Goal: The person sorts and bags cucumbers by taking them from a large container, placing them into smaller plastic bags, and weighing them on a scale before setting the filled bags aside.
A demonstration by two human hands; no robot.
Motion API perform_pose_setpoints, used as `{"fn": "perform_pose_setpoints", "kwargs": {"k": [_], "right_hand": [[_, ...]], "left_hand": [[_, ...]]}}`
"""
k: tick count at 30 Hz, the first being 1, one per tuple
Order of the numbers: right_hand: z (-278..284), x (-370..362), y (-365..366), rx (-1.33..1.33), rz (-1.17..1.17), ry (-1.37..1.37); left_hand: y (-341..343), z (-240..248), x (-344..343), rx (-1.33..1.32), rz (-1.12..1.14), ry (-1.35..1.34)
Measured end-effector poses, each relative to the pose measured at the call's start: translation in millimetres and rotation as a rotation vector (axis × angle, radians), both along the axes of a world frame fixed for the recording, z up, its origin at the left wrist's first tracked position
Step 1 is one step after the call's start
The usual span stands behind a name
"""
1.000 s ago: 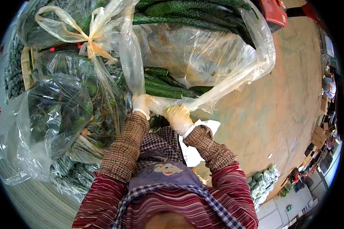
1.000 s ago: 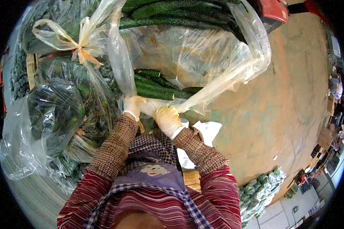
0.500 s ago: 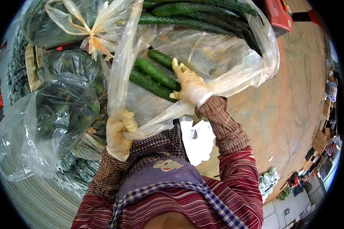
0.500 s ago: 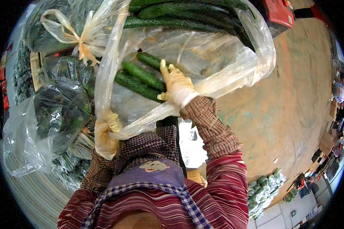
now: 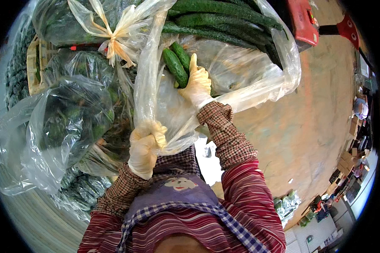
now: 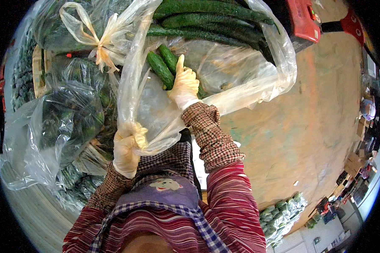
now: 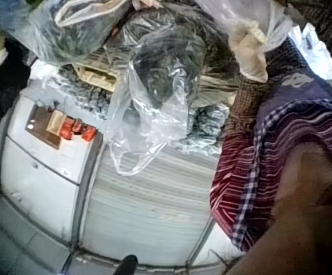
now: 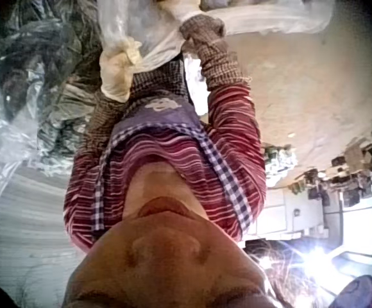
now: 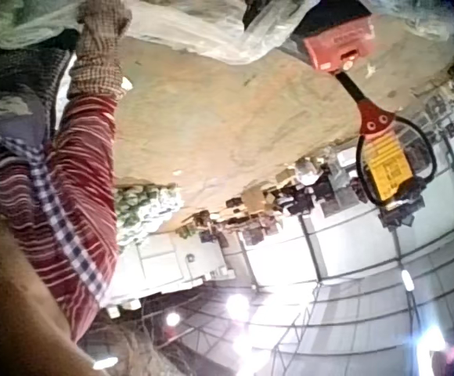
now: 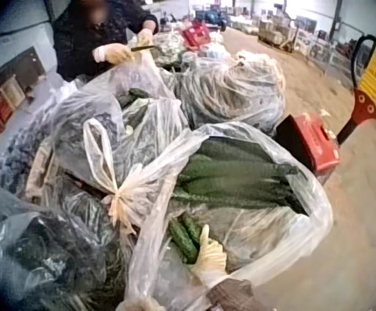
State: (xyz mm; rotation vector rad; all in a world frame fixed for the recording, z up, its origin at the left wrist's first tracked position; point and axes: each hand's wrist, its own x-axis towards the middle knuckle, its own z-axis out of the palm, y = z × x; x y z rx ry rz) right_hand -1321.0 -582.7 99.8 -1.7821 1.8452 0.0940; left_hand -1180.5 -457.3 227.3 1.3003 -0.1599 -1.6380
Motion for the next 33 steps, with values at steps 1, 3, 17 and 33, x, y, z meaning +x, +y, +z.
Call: {"fn": "perform_pose_setpoints", "kwargs": {"k": [1, 3, 17, 33], "right_hand": [[-2.8, -7.4, 0.4, -0.026, -0.056, -0.135], [-28.2, -36.5, 7.0, -0.085, -0.161, -0.409], [231.1, -69.4, -20.3, -0.287, -0.071, -2.558], [428.9, 287.7, 79.9, -0.375, 0.842, -1.729]], "left_hand": [[-1.5, 3.3, -0.4, -0.009, 0.0, -0.015], [-6.6, 3.8, 2.3, -0.074, -0.049, 0.012], [27.6, 100.5, 58.9, -0.08, -0.524, -0.428], [47.2, 236.4, 369.2, -0.618, 0.411, -0.768]]}}
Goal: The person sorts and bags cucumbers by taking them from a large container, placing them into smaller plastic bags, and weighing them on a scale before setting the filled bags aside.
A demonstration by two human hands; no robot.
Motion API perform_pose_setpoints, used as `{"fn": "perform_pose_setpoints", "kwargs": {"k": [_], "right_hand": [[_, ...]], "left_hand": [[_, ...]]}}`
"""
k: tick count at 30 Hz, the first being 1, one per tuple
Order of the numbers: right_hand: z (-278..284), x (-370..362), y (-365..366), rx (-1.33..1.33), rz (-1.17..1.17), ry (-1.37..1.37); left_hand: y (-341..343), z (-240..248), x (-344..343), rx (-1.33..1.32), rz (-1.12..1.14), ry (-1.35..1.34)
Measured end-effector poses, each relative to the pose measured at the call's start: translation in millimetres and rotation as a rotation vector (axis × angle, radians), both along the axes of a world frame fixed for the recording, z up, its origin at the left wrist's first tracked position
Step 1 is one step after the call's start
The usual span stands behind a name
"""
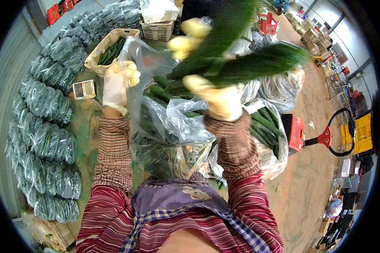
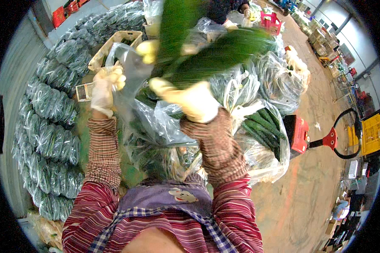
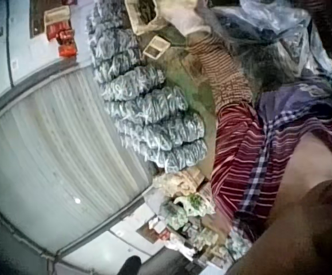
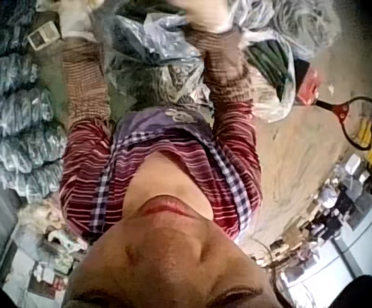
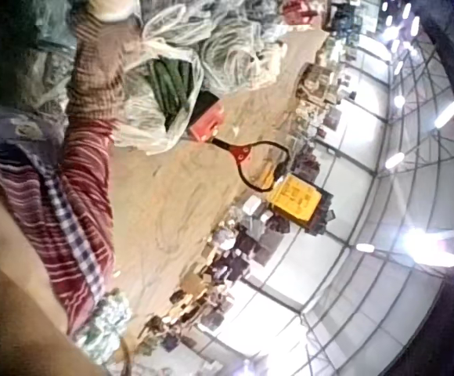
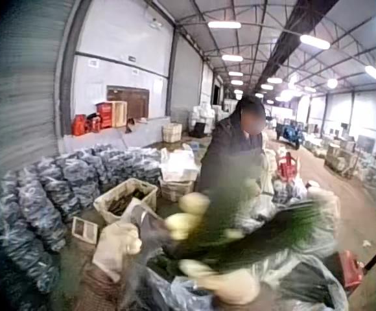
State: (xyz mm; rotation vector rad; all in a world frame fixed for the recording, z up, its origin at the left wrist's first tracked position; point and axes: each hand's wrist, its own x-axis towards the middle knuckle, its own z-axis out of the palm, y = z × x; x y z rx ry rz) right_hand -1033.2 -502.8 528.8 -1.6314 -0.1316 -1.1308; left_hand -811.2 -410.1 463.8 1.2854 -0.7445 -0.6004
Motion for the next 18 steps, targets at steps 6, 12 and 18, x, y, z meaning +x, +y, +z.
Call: {"fn": "perform_pose_setpoints", "kwargs": {"k": [6, 12, 18], "right_hand": [[-90.0, 47.4, -16.9, -0.491, -0.215, 0.841], [-119.7, -73.0, -24.7, -1.084, -0.464, 2.018], [4.4, -129.0, -106.7, -0.989, -0.495, 1.586]], "left_hand": [[34.9, 36.9, 33.8, -0.322, -0.387, 0.669], [27.9, 24.1, 32.2, -0.149, -0.339, 0.559], [4.1, 64.5, 82.6, -0.279, -0.464, 0.369]]}}
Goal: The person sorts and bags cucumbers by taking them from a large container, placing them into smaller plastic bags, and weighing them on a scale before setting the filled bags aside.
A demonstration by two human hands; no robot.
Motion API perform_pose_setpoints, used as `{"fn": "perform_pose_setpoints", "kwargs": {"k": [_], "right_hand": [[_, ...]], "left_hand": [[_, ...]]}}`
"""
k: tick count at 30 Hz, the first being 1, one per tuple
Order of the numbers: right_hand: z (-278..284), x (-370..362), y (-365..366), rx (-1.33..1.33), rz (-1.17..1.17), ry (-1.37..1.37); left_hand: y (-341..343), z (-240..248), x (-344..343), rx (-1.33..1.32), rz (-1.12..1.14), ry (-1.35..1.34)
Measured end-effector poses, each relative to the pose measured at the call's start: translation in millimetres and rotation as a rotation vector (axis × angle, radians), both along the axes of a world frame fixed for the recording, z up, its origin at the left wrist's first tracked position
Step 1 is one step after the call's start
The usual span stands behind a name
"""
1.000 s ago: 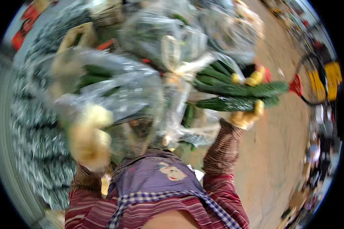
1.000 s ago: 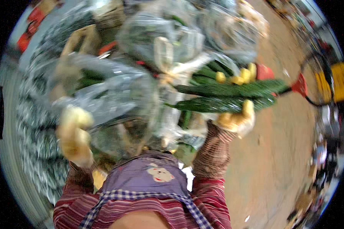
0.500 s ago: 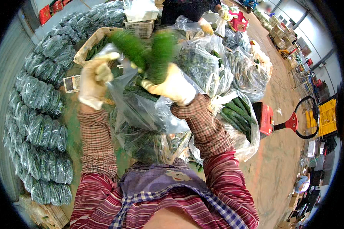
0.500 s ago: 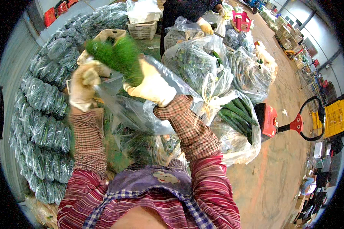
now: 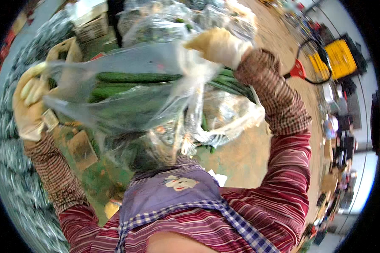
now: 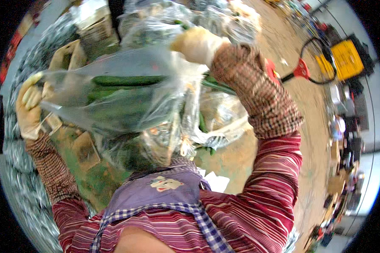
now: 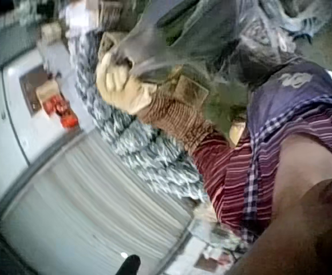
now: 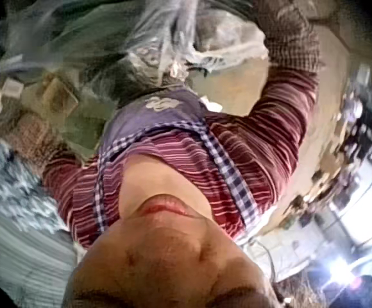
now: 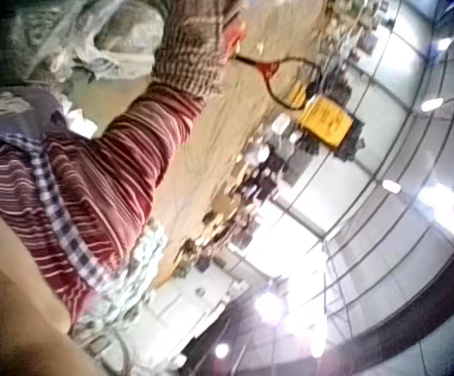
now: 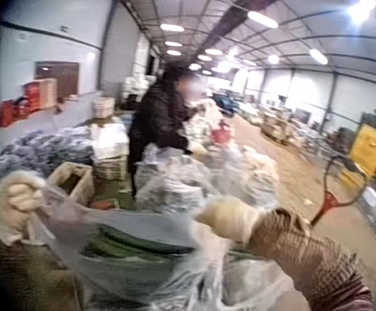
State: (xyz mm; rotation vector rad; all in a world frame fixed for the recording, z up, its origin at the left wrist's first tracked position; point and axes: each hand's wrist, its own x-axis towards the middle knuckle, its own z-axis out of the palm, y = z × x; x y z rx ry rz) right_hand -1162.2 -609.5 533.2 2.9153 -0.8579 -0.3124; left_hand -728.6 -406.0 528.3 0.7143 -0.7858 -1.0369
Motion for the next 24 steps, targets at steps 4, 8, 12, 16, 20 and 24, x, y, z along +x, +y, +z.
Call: {"fn": "perform_pose_setpoints", "kwargs": {"k": [4, 8, 12, 16, 20, 24], "right_hand": [[20.2, -79.9, 0.2, 0.571, -0.071, -1.013], [-150.9, -248.0, -59.1, 0.621, -0.646, -0.981], [-268.1, -275.5, -66.2, 0.223, -0.98, -0.463], [-334.2, -232.5, -115.0, -0.234, -0.698, 0.057], [-375.8, -234.8, -141.4, -0.333, -0.61, 0.068], [-373.3, -254.1, -147.7, -0.261, -0.523, 0.024]], "left_hand": [[-8.3, -27.0, -42.0, 0.039, 0.249, -0.598], [2.0, -32.7, -57.1, 0.033, 0.279, -0.818], [11.7, -23.7, -71.5, 0.261, 0.501, -0.81], [27.8, -25.4, -63.1, 0.391, 0.663, -0.757], [25.8, -22.8, -85.0, 0.504, 0.859, -0.759], [23.6, -25.6, -109.5, 0.522, 0.905, -0.658]]}}
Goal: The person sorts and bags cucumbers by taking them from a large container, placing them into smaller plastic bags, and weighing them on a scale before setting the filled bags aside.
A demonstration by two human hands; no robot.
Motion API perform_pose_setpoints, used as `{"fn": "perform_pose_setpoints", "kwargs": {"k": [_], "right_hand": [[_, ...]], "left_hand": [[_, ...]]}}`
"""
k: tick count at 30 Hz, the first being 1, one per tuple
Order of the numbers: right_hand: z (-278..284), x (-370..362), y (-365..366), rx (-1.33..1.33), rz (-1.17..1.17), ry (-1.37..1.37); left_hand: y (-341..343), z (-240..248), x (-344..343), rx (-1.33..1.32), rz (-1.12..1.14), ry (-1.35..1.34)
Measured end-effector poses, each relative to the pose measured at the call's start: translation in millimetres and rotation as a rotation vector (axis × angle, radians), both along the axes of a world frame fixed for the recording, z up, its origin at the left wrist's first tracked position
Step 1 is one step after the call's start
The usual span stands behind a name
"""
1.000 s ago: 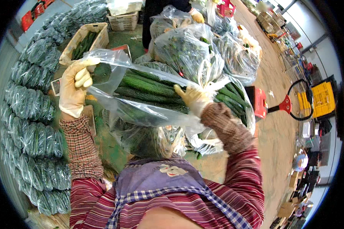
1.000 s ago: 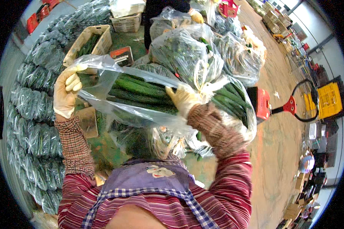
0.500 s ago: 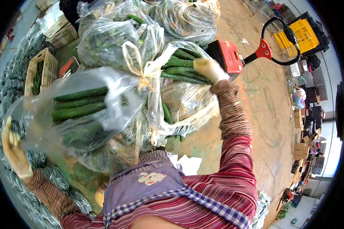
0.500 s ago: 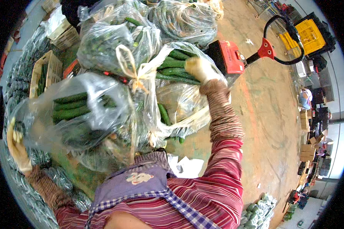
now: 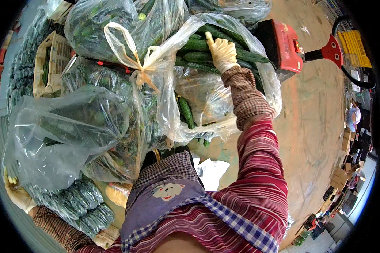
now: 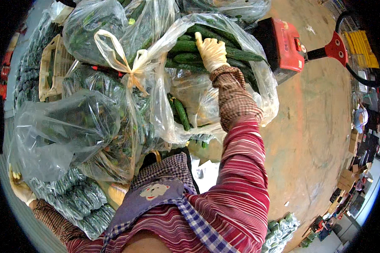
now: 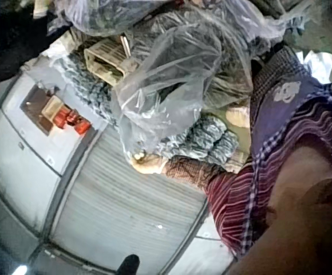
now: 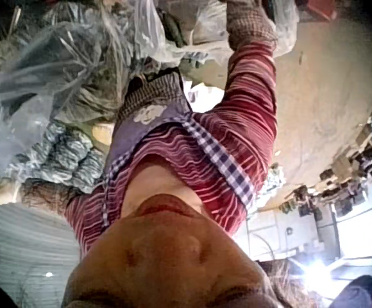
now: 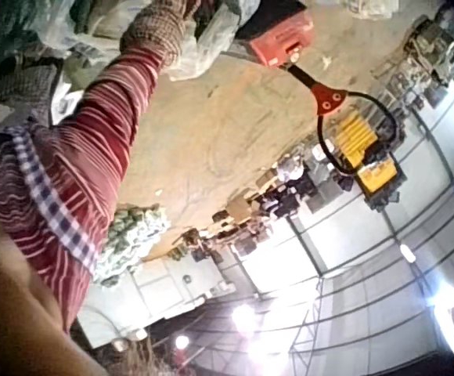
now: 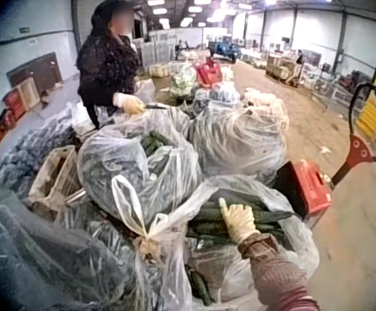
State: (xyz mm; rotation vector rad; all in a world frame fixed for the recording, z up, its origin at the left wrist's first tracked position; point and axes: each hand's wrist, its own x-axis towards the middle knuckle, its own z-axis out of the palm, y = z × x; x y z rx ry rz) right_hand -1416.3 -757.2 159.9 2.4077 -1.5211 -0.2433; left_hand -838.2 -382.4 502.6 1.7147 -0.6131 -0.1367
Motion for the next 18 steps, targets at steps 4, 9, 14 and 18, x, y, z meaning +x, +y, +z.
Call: {"fn": "perform_pose_setpoints", "kwargs": {"k": [4, 9, 14, 18], "right_hand": [[74.0, -24.5, 38.3, 0.023, -0.124, -0.492], [174.5, -17.0, 78.7, 0.299, -0.033, -1.883], [328.9, 81.5, 109.0, 0.702, 0.752, -2.522], [420.9, 213.6, 132.7, 0.855, 1.257, -2.311]], "left_hand": [[4.6, 3.9, -14.0, 0.037, -0.068, -0.03], [3.5, 12.4, -4.6, 0.209, -0.366, -0.096], [-34.5, 36.3, -43.4, -0.134, -0.732, 0.519], [-38.5, 57.3, -13.3, -0.142, -1.023, 0.719]]}}
